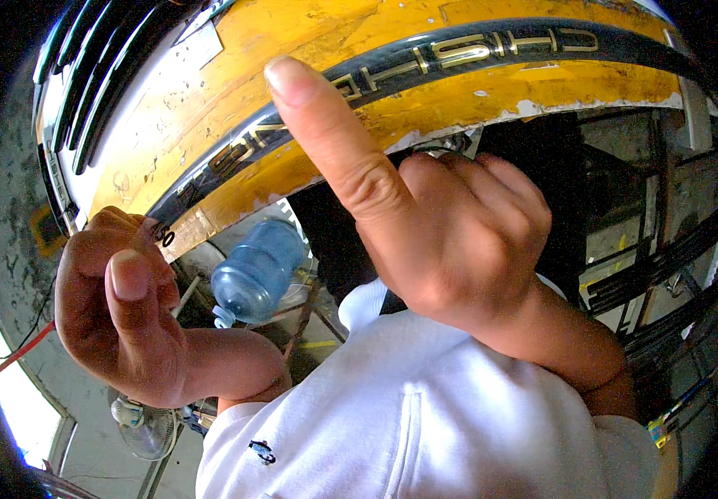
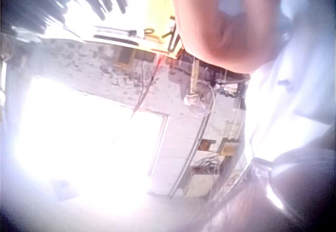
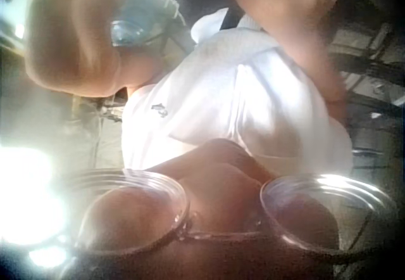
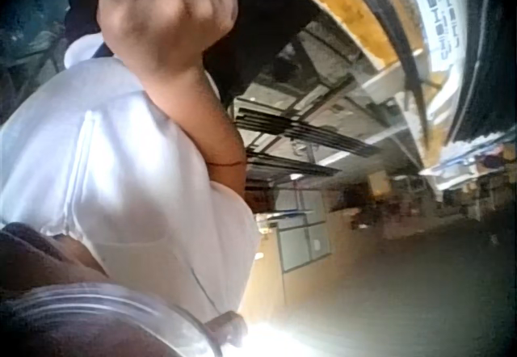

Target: The person applies brand decals and specification stickers to sections of rods by hand and using pliers. They peel backing material, align the stickers on the rods, and trim excess with pliers.

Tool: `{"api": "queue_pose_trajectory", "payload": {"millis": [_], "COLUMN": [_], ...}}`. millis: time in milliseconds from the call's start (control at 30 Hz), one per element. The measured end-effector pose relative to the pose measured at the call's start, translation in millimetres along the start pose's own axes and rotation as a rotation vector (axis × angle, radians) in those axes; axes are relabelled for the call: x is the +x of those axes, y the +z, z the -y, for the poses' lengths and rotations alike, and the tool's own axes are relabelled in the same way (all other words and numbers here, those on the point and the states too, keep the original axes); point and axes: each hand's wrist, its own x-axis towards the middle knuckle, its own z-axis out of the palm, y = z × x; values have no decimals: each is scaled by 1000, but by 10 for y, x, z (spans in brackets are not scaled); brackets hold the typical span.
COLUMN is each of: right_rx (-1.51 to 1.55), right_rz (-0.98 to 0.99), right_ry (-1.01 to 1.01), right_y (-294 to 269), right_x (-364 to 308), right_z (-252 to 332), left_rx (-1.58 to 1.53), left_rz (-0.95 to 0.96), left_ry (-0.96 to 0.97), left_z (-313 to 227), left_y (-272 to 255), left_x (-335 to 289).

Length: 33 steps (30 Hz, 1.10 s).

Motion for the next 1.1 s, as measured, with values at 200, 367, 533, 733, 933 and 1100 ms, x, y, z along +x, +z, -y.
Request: {"api": "queue_pose_trajectory", "payload": {"millis": [200, 367, 533, 733, 933, 1100], "right_rx": [11, 22, 24, 29, 32, 36], "right_rz": [-4, -8, -5, -7, -8, -7], "right_ry": [23, 35, 40, 43, 46, 51], "right_y": [0, -2, 12, 16, 12, 3], "right_x": [8, 18, 20, 29, 21, 16], "right_z": [-14, -16, -19, -22, -24, -17], "left_rx": [-35, -13, -23, -41, -31, -36], "left_rz": [98, 72, 28, 3, 16, 36], "left_ry": [84, 113, 93, 96, 99, 125], "left_z": [56, 75, 86, 102, 108, 133], "left_y": [-45, -22, 22, 33, 26, 3], "left_x": [47, 58, 45, 42, 33, 41]}}
